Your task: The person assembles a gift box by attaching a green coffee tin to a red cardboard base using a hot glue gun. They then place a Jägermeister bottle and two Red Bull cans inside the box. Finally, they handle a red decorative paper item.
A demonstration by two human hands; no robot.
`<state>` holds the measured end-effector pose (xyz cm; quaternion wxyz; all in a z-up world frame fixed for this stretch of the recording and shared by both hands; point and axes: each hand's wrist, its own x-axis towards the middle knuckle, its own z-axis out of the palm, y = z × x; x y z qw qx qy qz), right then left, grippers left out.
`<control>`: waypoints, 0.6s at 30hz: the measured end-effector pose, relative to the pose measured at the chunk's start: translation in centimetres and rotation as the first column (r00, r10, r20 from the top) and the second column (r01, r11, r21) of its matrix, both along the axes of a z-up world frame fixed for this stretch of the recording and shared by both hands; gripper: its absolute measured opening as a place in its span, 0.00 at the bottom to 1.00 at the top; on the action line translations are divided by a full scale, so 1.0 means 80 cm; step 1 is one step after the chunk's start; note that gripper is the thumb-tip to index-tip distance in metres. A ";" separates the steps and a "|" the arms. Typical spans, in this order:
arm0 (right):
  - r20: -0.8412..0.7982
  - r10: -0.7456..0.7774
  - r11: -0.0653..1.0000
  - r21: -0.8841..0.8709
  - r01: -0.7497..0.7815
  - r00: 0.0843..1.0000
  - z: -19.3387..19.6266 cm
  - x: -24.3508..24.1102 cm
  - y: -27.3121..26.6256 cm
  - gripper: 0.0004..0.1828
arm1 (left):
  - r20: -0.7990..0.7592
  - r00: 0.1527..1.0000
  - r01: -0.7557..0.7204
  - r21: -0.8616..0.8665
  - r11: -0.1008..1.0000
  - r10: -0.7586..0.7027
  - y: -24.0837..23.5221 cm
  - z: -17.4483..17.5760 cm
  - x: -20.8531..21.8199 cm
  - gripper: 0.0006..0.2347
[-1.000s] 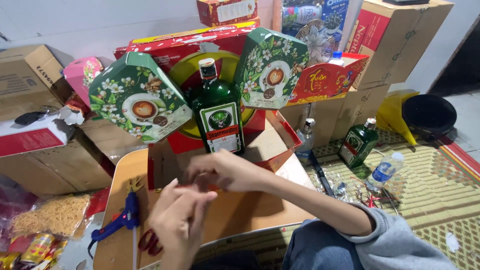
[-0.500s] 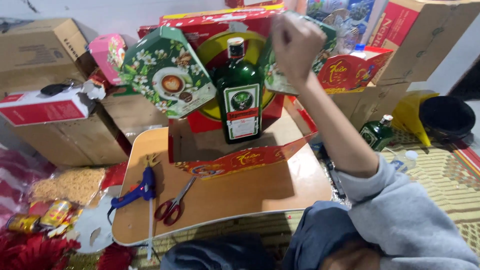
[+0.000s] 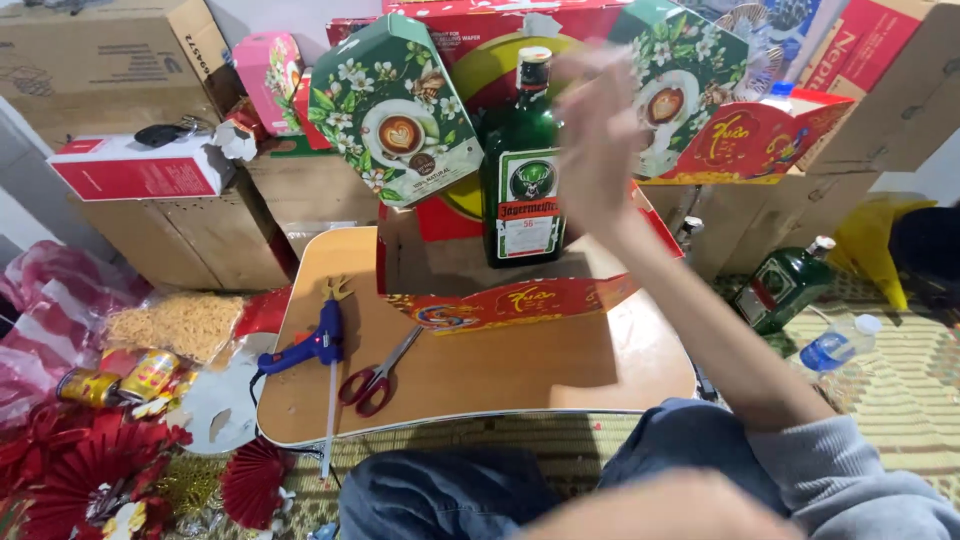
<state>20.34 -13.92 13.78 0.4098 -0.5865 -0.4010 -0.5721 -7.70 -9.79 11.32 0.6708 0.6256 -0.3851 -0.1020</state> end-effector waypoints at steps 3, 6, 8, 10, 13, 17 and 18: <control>-0.403 0.256 0.934 -0.131 -0.332 0.879 -0.137 -0.041 0.041 0.23 | -0.065 0.995 0.069 -0.025 0.997 -0.070 0.019 -0.033 0.089 0.10; -0.707 0.034 0.741 0.492 -0.457 -0.706 -0.249 -0.056 0.003 0.26 | 0.373 0.021 -0.877 -0.440 0.196 0.928 0.070 -0.035 0.167 0.27; -0.683 0.164 0.148 0.731 -0.666 -0.712 -0.131 -0.153 0.070 0.21 | -0.001 -0.202 -0.529 -0.841 -0.110 0.979 0.116 0.062 0.174 0.18; -0.598 0.059 0.275 0.779 -0.563 -0.799 -0.166 -0.175 0.083 0.22 | 0.023 -0.263 -0.413 -0.906 -0.091 0.965 0.187 0.070 0.208 0.16; -0.531 -0.135 0.427 0.731 -0.532 -0.837 -0.175 -0.203 0.093 0.32 | -0.020 -0.390 -0.358 -0.918 -0.172 0.920 0.300 0.049 0.273 0.16; -0.546 -0.174 0.531 0.649 -0.545 -0.820 -0.206 -0.239 0.105 0.34 | -0.058 -0.602 -0.346 -0.880 -0.326 0.796 0.384 0.033 0.329 0.15; -0.548 -0.170 0.532 0.649 -0.544 -0.819 -0.226 -0.243 0.107 0.34 | -0.058 -0.599 -0.346 -0.881 -0.324 0.798 0.377 0.028 0.325 0.15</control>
